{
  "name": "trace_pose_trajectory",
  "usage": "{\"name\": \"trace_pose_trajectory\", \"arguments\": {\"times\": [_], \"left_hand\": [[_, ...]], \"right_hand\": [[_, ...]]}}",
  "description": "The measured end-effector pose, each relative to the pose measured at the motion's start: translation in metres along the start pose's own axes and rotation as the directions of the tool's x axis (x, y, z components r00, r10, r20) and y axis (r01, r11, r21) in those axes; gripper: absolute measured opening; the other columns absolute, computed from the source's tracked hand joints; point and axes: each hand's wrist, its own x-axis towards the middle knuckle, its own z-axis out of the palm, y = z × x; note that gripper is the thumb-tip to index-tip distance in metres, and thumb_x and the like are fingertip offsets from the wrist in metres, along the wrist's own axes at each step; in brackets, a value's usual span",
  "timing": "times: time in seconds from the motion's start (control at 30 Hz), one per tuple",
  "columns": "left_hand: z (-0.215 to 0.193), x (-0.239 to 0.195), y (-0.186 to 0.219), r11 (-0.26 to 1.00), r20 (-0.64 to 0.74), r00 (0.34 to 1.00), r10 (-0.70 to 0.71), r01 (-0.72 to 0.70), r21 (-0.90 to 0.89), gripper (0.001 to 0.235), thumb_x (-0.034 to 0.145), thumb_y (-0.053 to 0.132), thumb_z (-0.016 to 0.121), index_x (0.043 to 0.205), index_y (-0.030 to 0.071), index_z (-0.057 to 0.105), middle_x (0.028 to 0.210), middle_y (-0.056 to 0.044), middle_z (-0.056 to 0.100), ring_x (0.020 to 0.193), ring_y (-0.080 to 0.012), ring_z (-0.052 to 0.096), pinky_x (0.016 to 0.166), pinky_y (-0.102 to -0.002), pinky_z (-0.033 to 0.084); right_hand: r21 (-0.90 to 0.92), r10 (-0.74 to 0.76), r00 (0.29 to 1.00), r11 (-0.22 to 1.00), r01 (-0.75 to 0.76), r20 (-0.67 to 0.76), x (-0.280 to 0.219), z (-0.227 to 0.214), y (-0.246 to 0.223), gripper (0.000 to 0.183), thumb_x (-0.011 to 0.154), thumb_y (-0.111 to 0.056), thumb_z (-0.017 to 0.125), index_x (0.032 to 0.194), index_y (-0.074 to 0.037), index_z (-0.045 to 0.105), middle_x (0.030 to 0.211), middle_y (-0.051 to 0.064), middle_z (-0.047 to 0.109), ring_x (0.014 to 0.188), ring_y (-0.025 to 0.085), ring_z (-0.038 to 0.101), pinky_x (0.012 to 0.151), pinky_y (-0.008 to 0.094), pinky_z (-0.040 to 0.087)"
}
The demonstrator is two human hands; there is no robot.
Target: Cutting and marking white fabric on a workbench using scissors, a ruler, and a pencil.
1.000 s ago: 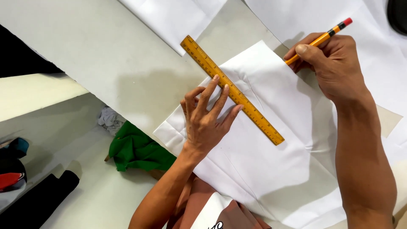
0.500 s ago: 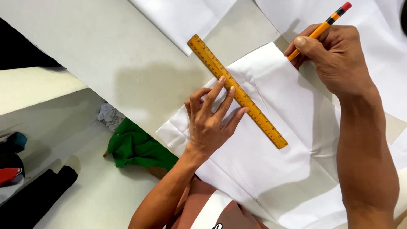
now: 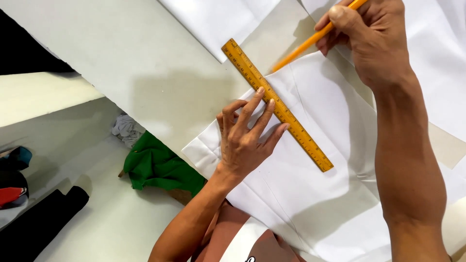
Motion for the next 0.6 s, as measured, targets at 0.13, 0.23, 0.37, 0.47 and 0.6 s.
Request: {"name": "trace_pose_trajectory", "arguments": {"times": [0.13, 0.23, 0.37, 0.47, 0.6], "left_hand": [[0.001, -0.002, -0.001, 1.0, -0.003, 1.0, 0.004, -0.004, 0.009, 0.038, 0.095, 0.043, 0.083, 0.118, 0.013, 0.077, 0.14, -0.007, 0.061, 0.108, -0.028, 0.058, 0.092, -0.038, 0.042], [0.001, -0.001, -0.001, 1.0, -0.013, 1.0, 0.009, -0.009, -0.009, 0.038, 0.095, 0.042, 0.083, 0.118, 0.012, 0.077, 0.139, -0.008, 0.061, 0.108, -0.0288, 0.057, 0.093, -0.039, 0.043], [-0.001, -0.001, -0.002, 1.0, -0.013, 1.0, 0.018, -0.018, -0.013, 0.039, 0.095, 0.042, 0.085, 0.119, 0.011, 0.077, 0.139, -0.008, 0.061, 0.108, -0.03, 0.057, 0.092, -0.04, 0.043], [-0.001, 0.0, -0.001, 0.999, -0.013, 0.999, 0.033, -0.033, -0.004, 0.038, 0.095, 0.042, 0.086, 0.117, 0.011, 0.078, 0.139, -0.008, 0.061, 0.106, -0.0289, 0.057, 0.091, -0.039, 0.042], [0.0, 0.0, -0.001, 1.0, -0.002, 1.0, 0.025, -0.025, 0.001, 0.038, 0.095, 0.041, 0.086, 0.117, 0.012, 0.079, 0.14, -0.007, 0.061, 0.108, -0.0269, 0.056, 0.088, -0.038, 0.042]], "right_hand": [[0.174, 0.057, 0.983, 0.984, -0.027, -0.172, -0.003, 0.001, 0.006, 0.023, 0.114, -0.024, 0.062, 0.112, -0.002, 0.069, 0.093, 0.009, 0.07, 0.083, 0.017, 0.076, 0.079, 0.027, 0.072], [0.143, 0.041, 0.948, 0.99, 0.005, -0.315, -0.02, -0.021, 0.011, 0.017, 0.111, -0.013, 0.059, 0.108, -0.001, 0.07, 0.096, 0.008, 0.072, 0.076, 0.021, 0.076, 0.069, 0.026, 0.069], [0.165, 0.12, 0.88, 0.985, -0.048, -0.46, -0.061, -0.068, 0.025, 0.022, 0.114, -0.028, 0.059, 0.108, -0.008, 0.067, 0.087, 0.009, 0.066, 0.074, 0.018, 0.071, 0.072, 0.029, 0.071], [0.097, 0.157, 0.835, 0.987, -0.125, -0.528, -0.097, -0.109, 0.045, 0.029, 0.113, -0.042, 0.056, 0.111, -0.014, 0.062, 0.09, 0.002, 0.061, 0.085, 0.011, 0.07, 0.077, 0.027, 0.071], [0.008, 0.167, 0.807, 0.98, -0.197, -0.567, -0.122, -0.124, 0.045, 0.031, 0.115, -0.042, 0.053, 0.11, -0.013, 0.064, 0.088, 0.0, 0.058, 0.084, 0.01, 0.066, 0.079, 0.023, 0.067]]}}
